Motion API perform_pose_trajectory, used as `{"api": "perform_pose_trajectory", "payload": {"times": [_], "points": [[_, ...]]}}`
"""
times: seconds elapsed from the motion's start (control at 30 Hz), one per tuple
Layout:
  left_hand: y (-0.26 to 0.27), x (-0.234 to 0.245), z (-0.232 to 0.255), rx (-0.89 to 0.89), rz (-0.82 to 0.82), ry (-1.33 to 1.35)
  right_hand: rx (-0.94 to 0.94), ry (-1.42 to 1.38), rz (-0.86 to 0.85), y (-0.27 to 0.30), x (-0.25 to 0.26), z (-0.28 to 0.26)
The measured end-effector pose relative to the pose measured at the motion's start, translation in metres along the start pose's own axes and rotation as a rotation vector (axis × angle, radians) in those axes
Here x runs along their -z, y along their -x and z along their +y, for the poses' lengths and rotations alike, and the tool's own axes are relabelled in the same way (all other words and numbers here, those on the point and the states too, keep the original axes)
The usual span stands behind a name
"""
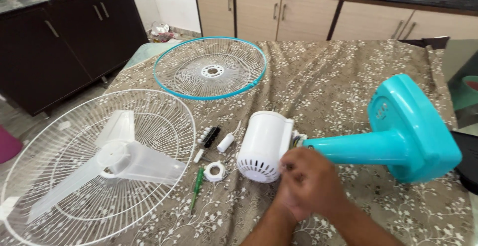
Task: The person disassembles an electric fan on a table. They use a screwdriver to remove screws from the fan's neck and motor housing, then separate the motor casing to expose the internal components.
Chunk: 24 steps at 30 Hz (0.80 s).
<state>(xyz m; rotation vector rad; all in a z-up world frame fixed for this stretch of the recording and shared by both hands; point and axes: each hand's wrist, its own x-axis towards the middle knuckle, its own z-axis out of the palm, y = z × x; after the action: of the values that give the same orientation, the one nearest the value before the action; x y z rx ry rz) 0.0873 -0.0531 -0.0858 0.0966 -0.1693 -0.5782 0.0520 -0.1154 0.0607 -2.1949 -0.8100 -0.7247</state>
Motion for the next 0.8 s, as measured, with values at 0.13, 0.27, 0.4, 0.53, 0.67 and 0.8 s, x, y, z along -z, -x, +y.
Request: {"api": "perform_pose_trajectory", "payload": {"times": [0.13, 0.27, 0.4, 0.53, 0.67, 0.8], "points": [[0.014, 0.015, -0.012, -0.253, -0.031, -0.034, 0.260, -0.155, -0.337, 0.000, -0.026, -0.042], [0.004, 0.027, -0.021, -0.197, 0.152, 0.141, 0.394, -0.217, -0.573, -0.002, -0.059, -0.059], [0.017, 0.037, -0.025, -0.139, 0.192, 0.135, 0.442, -0.163, -0.650, -0.001, -0.095, -0.067], [0.028, 0.037, -0.023, -0.063, 0.201, 0.074, 0.508, -0.029, -0.707, 0.000, -0.125, -0.070], [0.026, 0.028, -0.017, -0.049, 0.237, 0.087, 0.593, 0.121, -0.715, 0.000, -0.139, -0.069], [0.031, 0.024, -0.013, -0.030, 0.174, 0.095, 0.541, 0.058, -0.678, 0.004, -0.144, -0.062]]}}
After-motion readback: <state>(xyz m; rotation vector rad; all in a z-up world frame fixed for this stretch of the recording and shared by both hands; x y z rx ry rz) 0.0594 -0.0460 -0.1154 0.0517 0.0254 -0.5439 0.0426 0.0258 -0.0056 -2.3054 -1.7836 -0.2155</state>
